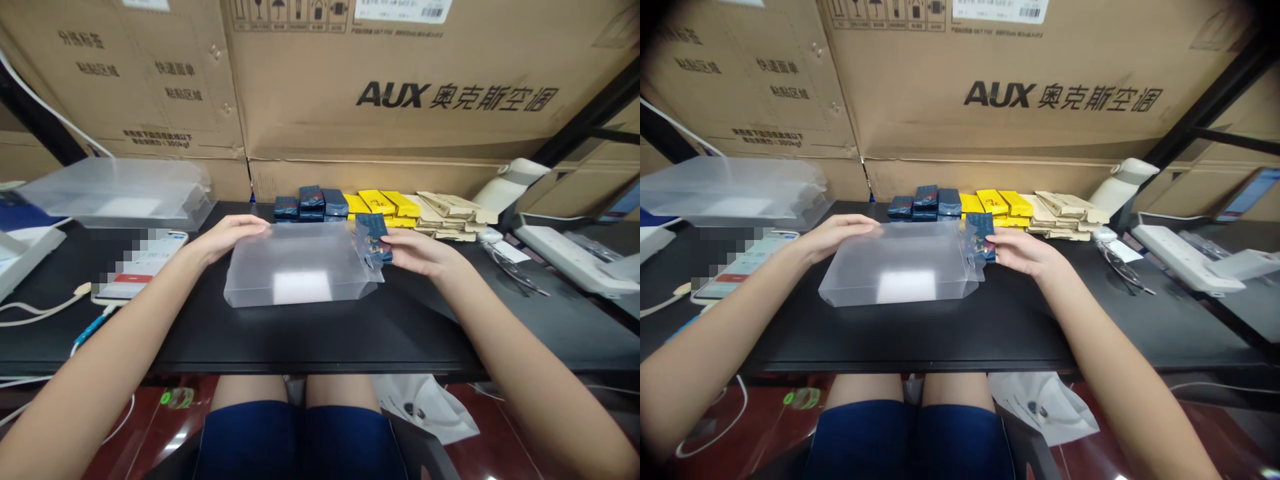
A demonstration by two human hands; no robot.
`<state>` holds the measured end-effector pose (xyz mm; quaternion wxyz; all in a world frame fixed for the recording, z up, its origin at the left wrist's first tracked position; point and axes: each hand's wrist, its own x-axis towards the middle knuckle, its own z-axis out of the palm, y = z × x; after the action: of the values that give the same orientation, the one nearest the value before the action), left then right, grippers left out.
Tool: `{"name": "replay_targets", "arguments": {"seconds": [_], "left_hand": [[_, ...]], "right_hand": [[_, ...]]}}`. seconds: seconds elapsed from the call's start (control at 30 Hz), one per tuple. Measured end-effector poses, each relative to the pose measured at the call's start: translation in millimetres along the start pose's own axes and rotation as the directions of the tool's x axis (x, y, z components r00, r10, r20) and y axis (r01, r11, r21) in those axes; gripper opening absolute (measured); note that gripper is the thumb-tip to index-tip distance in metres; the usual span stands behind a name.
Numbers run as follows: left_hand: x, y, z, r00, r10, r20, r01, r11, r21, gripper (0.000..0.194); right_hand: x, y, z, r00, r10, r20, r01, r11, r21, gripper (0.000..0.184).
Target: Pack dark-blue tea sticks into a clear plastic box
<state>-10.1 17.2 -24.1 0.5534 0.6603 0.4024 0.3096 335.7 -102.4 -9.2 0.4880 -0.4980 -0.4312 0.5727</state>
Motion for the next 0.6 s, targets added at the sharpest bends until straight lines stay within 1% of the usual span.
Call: {"name": "replay_targets", "arguments": {"seconds": [0.1, 0.2, 0.33, 0.47, 0.6], "left_hand": [[0, -1, 0.6, 0.999, -0.002, -0.032, 0.001, 1.0, -0.028, 0.033], [2, -2, 0.8, 0.998, -0.009, -0.056, 0.007, 0.999, -0.035, 0.031], [4, -5, 0.8, 0.996, -0.01, -0.084, 0.005, 0.998, -0.062, 0.031], [5, -6, 1.1, 0.995, -0.001, -0.103, -0.007, 0.997, -0.071, 0.032], [5, -5, 1.7, 0.996, -0.013, -0.093, 0.006, 0.997, -0.072, 0.031]], "right_hand": [[4, 4, -5, 0.989, 0.093, 0.113, -0.095, 0.995, 0.018, 0.027], [6, 9, -9, 0.979, 0.114, 0.166, -0.113, 0.993, -0.015, 0.032], [5, 14, -10, 0.959, 0.14, 0.247, -0.114, 0.987, -0.115, 0.031], [2, 15, -5, 0.964, 0.122, 0.235, -0.096, 0.988, -0.121, 0.035], [2, 15, -2, 0.955, 0.146, 0.258, -0.108, 0.982, -0.156, 0.029]]}}
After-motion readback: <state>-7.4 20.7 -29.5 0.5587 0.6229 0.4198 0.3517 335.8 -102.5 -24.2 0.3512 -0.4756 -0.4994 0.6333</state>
